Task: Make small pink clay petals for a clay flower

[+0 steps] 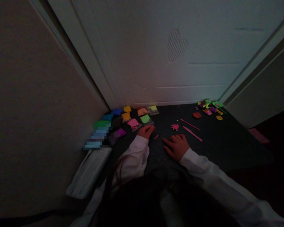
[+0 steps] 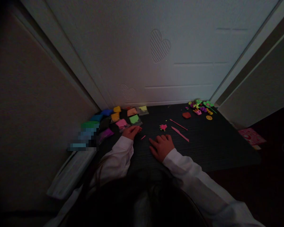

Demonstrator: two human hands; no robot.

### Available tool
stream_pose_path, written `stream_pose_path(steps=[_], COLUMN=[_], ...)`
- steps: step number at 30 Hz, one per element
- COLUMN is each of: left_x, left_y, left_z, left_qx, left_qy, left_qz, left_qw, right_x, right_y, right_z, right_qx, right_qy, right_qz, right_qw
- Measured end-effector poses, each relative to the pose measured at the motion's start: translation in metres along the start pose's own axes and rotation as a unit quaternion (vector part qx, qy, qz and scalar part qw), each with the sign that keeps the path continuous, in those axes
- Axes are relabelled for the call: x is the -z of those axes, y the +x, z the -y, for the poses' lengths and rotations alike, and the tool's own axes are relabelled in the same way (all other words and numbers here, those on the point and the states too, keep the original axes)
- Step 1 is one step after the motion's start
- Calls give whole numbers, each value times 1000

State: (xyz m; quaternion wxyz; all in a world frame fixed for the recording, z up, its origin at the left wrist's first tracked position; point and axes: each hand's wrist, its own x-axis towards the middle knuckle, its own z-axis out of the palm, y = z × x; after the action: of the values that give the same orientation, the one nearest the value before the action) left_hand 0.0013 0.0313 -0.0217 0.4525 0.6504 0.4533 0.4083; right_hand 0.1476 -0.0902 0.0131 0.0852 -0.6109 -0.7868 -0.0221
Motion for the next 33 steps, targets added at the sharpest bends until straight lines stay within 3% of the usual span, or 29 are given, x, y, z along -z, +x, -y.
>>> stream_pose_path(steps=[3, 7, 11, 15, 20, 24, 28, 33], left_x=[-1, -1, -1, -1, 0, 0, -1, -1], left_y=[0, 0, 0, -1, -1, 0, 0, 0], left_z=[0, 1, 2, 0, -1, 1, 1, 2], left_qx=[-7, 1, 3, -7, -7, -13, -5, -5], left_qy=[10, 13, 20, 30, 51, 52, 52, 30], left_qz=[0, 0, 3, 7, 6, 11, 12, 24], left_qw=[1000, 1000, 1000, 1000, 999, 998, 999, 999], right_x=[1, 1, 2, 2, 3, 3, 3, -1], right_y=[-1, -1, -1, -1, -1, -1, -2, 0], right_z=[1, 1, 0, 0, 0, -1, 0, -4], right_qx=[36, -11, 45, -5, 40, -8, 43, -18], right_qy=[13, -1, 9, -5, 5, -9, 12, 27], right_qz=[11, -4, 19, 4, 14, 2, 10, -26], right_qw=[999, 1000, 999, 1000, 999, 1000, 999, 999])
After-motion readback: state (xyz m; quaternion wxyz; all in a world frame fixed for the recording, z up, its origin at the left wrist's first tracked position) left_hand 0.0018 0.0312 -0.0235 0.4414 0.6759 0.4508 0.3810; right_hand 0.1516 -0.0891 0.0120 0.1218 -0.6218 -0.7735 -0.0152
